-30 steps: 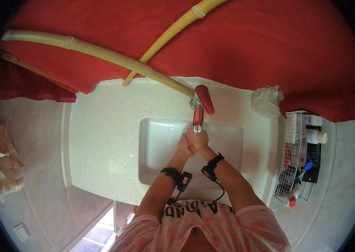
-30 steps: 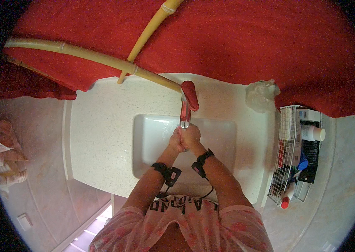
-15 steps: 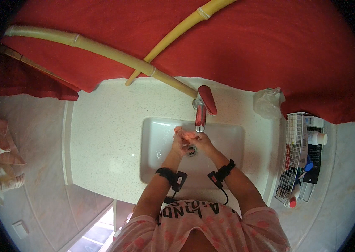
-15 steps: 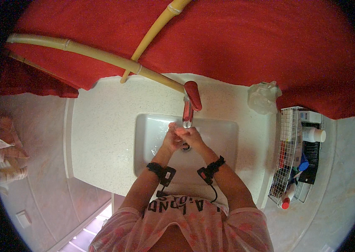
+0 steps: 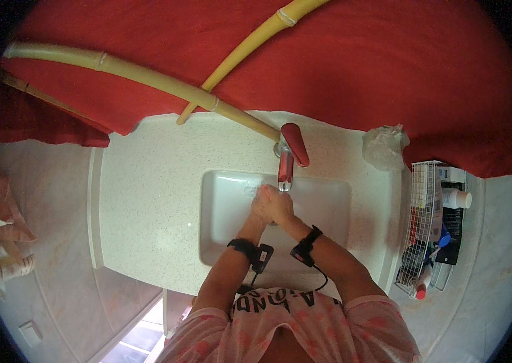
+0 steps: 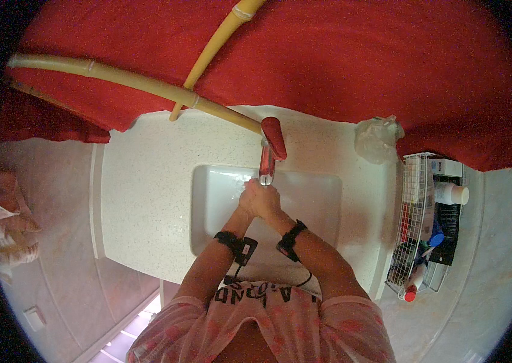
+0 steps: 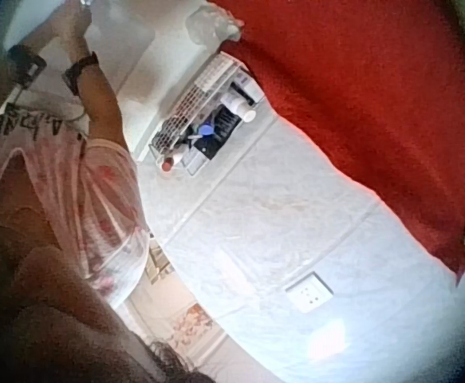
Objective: The person wipes the bathroom sink and faucet with a pink cloth, rinses the cloth in water, and continues wiping the countertop and sink basin.
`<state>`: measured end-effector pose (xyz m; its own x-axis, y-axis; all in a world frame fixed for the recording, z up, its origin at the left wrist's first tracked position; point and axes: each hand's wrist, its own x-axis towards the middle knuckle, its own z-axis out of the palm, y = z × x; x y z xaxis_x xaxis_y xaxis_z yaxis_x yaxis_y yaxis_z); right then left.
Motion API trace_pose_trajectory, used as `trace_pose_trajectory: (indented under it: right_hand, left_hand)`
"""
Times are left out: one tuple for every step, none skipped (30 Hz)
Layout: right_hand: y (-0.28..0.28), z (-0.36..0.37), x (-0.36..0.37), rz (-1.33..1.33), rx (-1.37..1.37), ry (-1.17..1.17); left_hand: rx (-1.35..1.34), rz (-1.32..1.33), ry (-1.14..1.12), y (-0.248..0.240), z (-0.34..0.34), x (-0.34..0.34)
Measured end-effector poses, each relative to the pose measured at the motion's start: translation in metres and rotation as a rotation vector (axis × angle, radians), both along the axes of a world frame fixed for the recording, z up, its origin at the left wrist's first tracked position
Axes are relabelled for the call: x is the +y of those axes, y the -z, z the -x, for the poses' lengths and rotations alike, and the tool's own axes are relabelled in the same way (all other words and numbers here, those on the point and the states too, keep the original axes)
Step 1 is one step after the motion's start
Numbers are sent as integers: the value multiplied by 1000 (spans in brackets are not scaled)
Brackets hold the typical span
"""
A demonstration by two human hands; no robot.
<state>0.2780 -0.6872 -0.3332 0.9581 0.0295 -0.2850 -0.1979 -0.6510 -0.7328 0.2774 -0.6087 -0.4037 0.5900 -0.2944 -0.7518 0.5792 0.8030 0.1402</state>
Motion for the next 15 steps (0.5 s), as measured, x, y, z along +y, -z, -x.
trace_pose_trajectory:
  right_hand:
    - [1,-4,-3,45,25,62]
    - [2,-9,-9,49,26,67]
    - [4,-14,-15,-49,141,198]
    - [12,-17,-28,-136,251,349]
    - [30,-16,-32,40,106,463]
    - [29,-10,-25,39,108,460]
    - [22,-3,-16,-47,66,292]
    - [15,5,-10,-132,24,126]
    - [-50,12,3,-249,-15,-1]
    - [-42,17,20,-269,-6,-31]
    - [-26,19,11,-177,-44,13]
    - [-9,18,2,-86,-78,52]
    - [24,3,-22,-33,64,60]
    - [24,-6,-21,-50,63,45]
    - [19,-13,-17,-157,173,138]
  left_hand:
    - [14,0,6,-6,-1,-3]
    - [19,0,11,-12,0,-7]
    - [25,-19,-3,-17,0,-7]
    - [29,-25,-1,-20,-3,-20]
    - [44,-40,-14,-22,-7,-33]
    - [59,-64,-42,-18,-6,-30]
    - [76,-85,-69,-12,-5,-24]
    - [46,-69,-69,-6,-2,-16]
    - [7,-59,-72,5,4,3]
    - [-23,-47,-72,15,11,25]
    - [-43,-6,-22,15,9,12]
    - [-51,18,13,16,8,-4]
    - [-75,36,40,13,6,-19]
    - [-91,23,32,17,9,-13]
    - [-109,-2,23,24,13,-3]
